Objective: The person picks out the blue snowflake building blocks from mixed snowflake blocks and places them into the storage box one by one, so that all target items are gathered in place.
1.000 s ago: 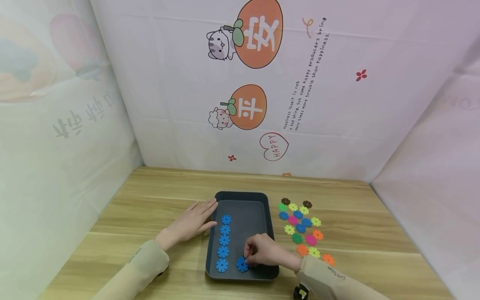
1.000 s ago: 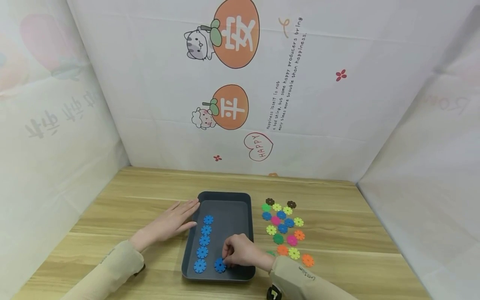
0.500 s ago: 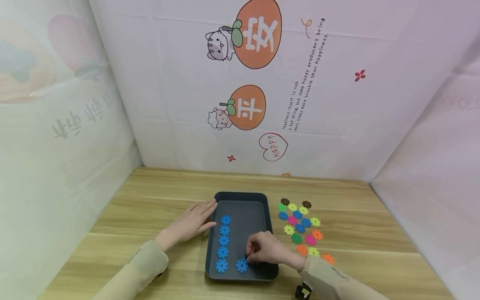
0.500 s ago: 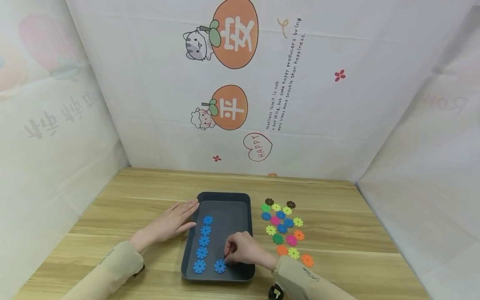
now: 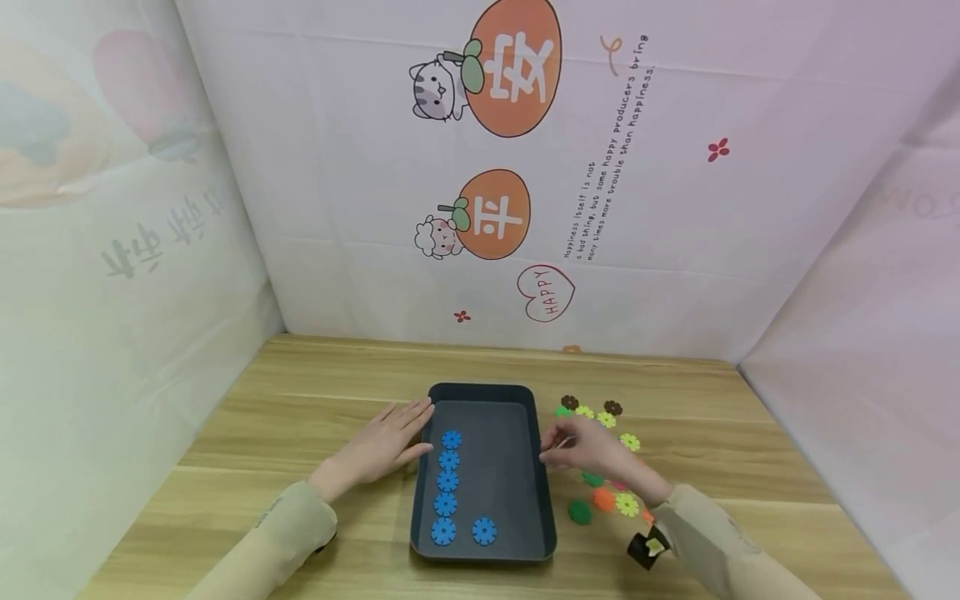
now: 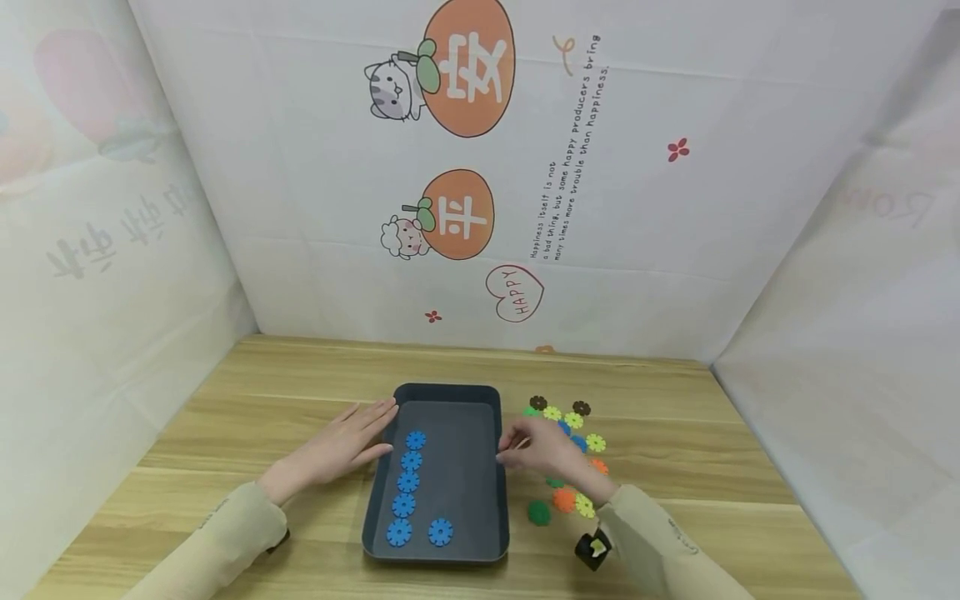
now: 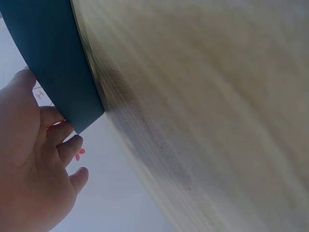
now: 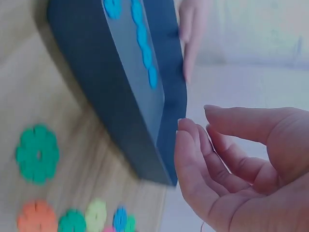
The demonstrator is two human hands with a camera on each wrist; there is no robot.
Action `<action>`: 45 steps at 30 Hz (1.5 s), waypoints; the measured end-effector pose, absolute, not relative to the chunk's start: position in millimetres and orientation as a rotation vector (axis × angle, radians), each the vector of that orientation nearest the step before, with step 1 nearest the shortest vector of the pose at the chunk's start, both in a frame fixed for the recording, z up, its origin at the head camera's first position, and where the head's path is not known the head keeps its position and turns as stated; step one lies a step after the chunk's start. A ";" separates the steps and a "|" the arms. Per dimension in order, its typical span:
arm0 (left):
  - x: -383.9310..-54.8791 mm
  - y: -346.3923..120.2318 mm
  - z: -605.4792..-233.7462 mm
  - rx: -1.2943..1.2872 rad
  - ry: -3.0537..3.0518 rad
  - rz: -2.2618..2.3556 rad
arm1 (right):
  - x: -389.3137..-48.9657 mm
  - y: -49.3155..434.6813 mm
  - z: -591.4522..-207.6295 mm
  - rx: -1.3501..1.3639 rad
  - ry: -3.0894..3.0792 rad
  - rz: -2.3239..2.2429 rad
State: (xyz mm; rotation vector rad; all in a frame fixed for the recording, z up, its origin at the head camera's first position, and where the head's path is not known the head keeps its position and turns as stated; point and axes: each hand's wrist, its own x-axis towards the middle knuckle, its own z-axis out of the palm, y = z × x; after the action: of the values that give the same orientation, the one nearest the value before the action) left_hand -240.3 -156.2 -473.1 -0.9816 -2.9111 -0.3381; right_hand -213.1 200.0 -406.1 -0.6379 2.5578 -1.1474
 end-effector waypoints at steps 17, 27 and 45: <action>-242.3 -157.0 -474.6 -0.984 -2.910 -0.331 | -246.7 278.8 -421.6 -0.253 2.794 -1.013; -241.6 -157.1 -475.3 -0.988 -2.914 -0.351 | -250.7 297.3 -434.8 -0.237 2.822 -0.903; -239.4 -156.8 -474.2 -0.994 -2.910 -0.329 | -255.4 299.1 -450.2 -0.177 2.834 -0.808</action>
State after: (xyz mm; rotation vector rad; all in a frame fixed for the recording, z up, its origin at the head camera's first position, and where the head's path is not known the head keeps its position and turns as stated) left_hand -239.4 -156.8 -474.2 -0.9941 -2.9095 -0.3288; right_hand -255.4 299.1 -450.2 -0.1767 2.8337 -0.8079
